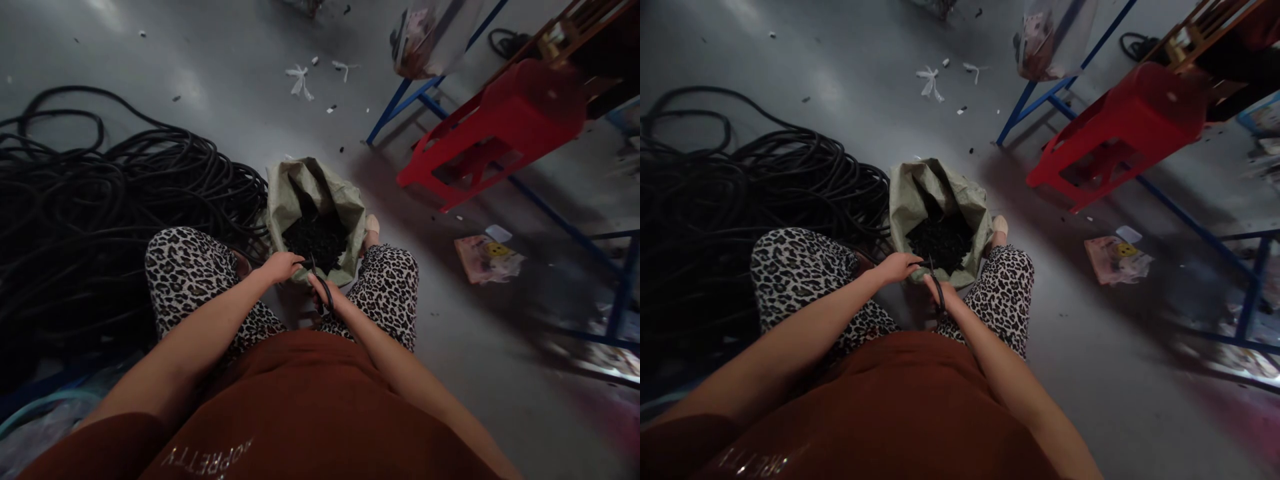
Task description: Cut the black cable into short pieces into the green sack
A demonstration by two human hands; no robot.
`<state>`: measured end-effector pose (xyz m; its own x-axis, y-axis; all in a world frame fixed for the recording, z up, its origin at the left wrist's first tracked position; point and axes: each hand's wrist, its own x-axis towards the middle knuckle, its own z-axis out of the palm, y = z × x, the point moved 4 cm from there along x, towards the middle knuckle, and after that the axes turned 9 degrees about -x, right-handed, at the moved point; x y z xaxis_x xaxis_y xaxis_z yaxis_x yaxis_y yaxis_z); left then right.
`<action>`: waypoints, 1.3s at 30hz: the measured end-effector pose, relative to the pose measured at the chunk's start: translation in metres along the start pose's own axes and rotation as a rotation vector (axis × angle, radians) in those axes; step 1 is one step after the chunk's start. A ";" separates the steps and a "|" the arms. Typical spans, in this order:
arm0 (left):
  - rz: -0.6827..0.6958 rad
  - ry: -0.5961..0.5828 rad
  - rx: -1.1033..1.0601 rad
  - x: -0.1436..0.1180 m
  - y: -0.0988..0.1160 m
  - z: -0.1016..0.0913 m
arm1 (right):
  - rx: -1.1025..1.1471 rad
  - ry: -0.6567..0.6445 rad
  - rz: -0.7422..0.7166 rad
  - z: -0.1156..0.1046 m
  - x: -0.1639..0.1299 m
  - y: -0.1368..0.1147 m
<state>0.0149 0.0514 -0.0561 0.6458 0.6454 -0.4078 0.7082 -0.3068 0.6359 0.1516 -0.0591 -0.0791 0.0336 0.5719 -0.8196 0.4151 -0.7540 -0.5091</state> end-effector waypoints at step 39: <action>-0.098 0.081 -0.069 0.005 -0.007 -0.004 | -0.087 0.027 -0.056 0.005 0.014 0.015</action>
<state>0.0121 0.0596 -0.0593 0.5475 0.7254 -0.4173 0.7434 -0.1926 0.6405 0.1536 -0.0640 -0.0999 0.0318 0.6215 -0.7828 0.4939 -0.6906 -0.5283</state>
